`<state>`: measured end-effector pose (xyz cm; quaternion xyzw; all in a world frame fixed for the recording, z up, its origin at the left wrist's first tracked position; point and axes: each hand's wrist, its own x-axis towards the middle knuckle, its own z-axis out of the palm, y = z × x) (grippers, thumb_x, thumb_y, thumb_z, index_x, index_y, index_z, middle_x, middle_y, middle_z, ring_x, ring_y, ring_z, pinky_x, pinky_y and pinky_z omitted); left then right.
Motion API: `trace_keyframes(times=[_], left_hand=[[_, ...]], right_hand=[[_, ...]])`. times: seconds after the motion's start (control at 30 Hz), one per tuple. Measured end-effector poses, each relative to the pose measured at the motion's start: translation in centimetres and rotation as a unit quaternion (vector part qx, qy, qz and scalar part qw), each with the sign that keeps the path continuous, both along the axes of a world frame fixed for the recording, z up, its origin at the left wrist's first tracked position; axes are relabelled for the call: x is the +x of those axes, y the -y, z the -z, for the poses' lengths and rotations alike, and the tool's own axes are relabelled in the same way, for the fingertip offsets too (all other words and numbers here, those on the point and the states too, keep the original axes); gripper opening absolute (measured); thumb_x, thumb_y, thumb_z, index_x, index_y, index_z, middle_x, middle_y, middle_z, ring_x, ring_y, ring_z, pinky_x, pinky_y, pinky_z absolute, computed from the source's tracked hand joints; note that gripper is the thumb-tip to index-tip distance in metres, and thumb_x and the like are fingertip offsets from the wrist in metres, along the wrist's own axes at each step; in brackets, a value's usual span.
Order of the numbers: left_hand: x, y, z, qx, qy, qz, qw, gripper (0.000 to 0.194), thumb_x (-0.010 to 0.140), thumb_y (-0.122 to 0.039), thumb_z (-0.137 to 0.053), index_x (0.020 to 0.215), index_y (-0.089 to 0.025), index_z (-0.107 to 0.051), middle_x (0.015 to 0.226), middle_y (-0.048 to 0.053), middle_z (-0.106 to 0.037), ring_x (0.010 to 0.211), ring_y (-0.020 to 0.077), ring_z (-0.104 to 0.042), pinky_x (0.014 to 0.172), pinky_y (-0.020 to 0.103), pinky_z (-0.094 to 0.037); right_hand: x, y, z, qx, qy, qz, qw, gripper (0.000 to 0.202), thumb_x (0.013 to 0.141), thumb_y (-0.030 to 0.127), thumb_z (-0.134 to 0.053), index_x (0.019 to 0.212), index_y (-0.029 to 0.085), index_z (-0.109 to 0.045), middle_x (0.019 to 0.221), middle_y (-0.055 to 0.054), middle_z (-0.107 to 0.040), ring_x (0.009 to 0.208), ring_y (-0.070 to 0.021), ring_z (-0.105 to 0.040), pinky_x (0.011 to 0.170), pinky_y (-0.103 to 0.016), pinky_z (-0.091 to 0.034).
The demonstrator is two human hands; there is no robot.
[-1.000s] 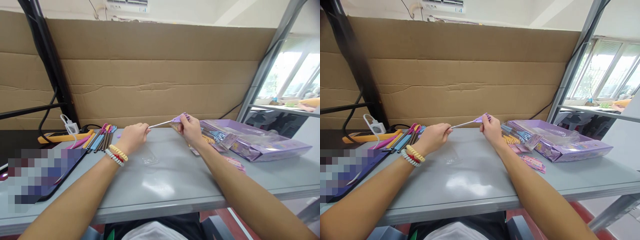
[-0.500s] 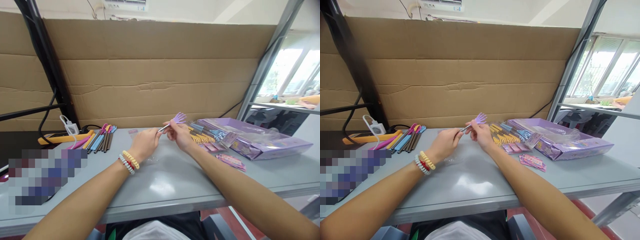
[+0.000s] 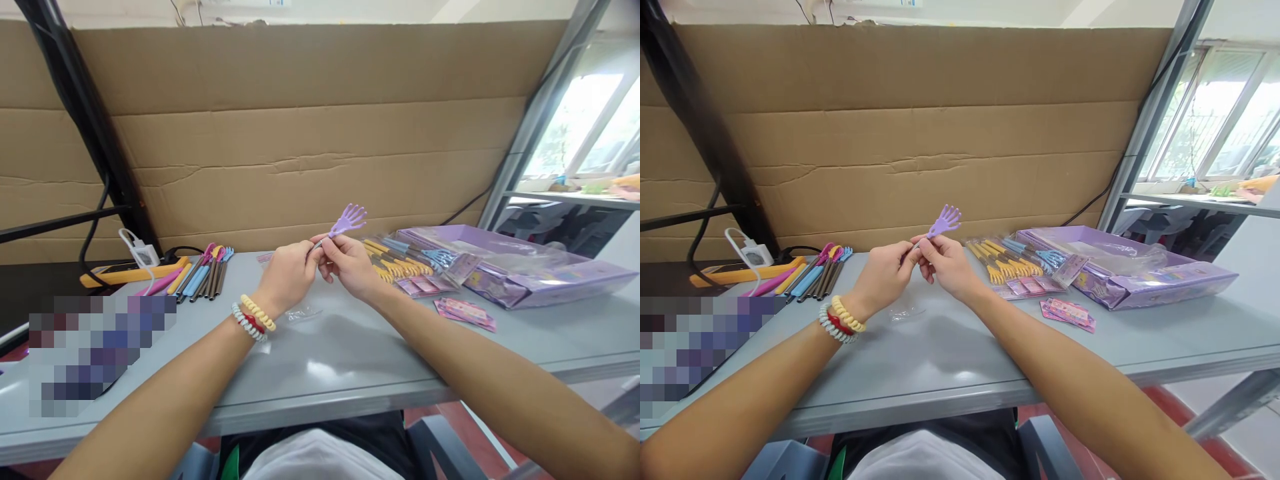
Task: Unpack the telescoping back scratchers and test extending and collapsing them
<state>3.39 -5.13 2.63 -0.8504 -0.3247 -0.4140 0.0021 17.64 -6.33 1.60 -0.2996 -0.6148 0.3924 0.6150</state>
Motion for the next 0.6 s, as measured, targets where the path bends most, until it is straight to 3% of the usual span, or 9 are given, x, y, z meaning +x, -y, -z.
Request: trace_keyframes(times=[0.23, 0.47, 0.6], left_hand=[[1.1, 0.5, -0.1, -0.04, -0.004, 0.019, 0.999, 0.026, 0.093, -0.028, -0.04, 0.079, -0.018, -0.058, 0.065, 0.001, -0.062, 0.06, 0.0131, -0.056, 0.058, 0.024, -0.036], [1.7, 1.7, -0.2, -0.088, -0.057, 0.008, 0.994, 0.025, 0.093, -0.029, -0.037, 0.079, -0.019, -0.055, 0.067, 0.003, -0.061, 0.059, 0.0164, -0.056, 0.053, 0.027, -0.032], [2.3, 1.6, 0.1, -0.101, -0.095, 0.015, 0.99, 0.026, 0.094, -0.029, -0.033, 0.085, -0.017, -0.055, 0.072, 0.007, -0.063, 0.062, 0.0188, -0.058, 0.054, 0.028, -0.033]], right_hand=[[0.6, -0.2, -0.9, -0.016, -0.075, 0.067, 0.995, 0.037, 0.059, 0.045, -0.077, 0.069, 0.014, -0.061, 0.048, 0.004, -0.047, 0.041, -0.0044, -0.039, 0.036, -0.018, -0.026], [4.2, 0.0, -4.0, -0.02, -0.176, 0.176, 0.968, 0.021, 0.074, 0.027, -0.068, 0.065, 0.014, -0.054, 0.048, 0.005, -0.044, 0.037, -0.0025, -0.035, 0.032, -0.014, -0.02], [7.0, -1.2, -4.8, -0.013, -0.226, 0.226, 0.947, 0.024, 0.081, 0.023, -0.06, 0.062, 0.015, -0.048, 0.045, 0.007, -0.038, 0.035, -0.002, -0.031, 0.031, -0.013, -0.02]])
